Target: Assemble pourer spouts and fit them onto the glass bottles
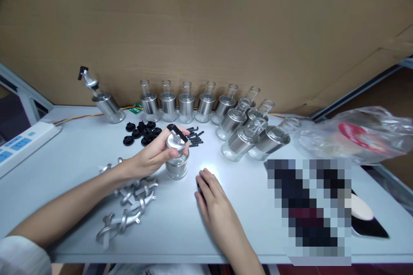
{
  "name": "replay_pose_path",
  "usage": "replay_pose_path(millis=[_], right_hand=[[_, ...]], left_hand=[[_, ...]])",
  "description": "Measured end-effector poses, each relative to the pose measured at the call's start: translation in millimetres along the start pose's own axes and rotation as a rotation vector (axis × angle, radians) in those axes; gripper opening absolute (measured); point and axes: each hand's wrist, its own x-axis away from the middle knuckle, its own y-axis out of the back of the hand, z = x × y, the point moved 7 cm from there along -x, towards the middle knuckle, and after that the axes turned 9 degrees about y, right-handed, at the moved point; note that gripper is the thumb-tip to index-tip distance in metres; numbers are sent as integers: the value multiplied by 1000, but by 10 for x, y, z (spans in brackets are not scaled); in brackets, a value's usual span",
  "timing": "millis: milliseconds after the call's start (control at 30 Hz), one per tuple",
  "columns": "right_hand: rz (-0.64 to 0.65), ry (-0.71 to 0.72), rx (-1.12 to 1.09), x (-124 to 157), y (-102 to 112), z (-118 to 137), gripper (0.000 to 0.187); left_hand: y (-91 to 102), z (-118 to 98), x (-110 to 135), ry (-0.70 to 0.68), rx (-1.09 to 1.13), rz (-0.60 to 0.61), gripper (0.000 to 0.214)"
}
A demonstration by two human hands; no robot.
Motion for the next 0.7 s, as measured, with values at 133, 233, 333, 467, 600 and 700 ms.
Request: replay_pose_path(millis=[133,233,333,467,600,700], right_hand=[[15,-10,1,-1,4,-4,35],[34,-4,4,1,-2,-2,35],[39,-1,7,10,-6,-5,36],[36,1,13,8,-2,-1,36],[27,-1,35,-9,10,12,37],[36,-13,39,-11,-2,6,38]], left_hand=[[-5,-73,31,7,-54,19,42],[65,-238,62,-87,-99,-23,31],[289,-523,129,-290,-140,-139,23],[813,-927,327,-626,-280,-388,25],[1481,-951,438,-665,-403,-710,30],[1903,-722,381,-593,-436,-840,37]])
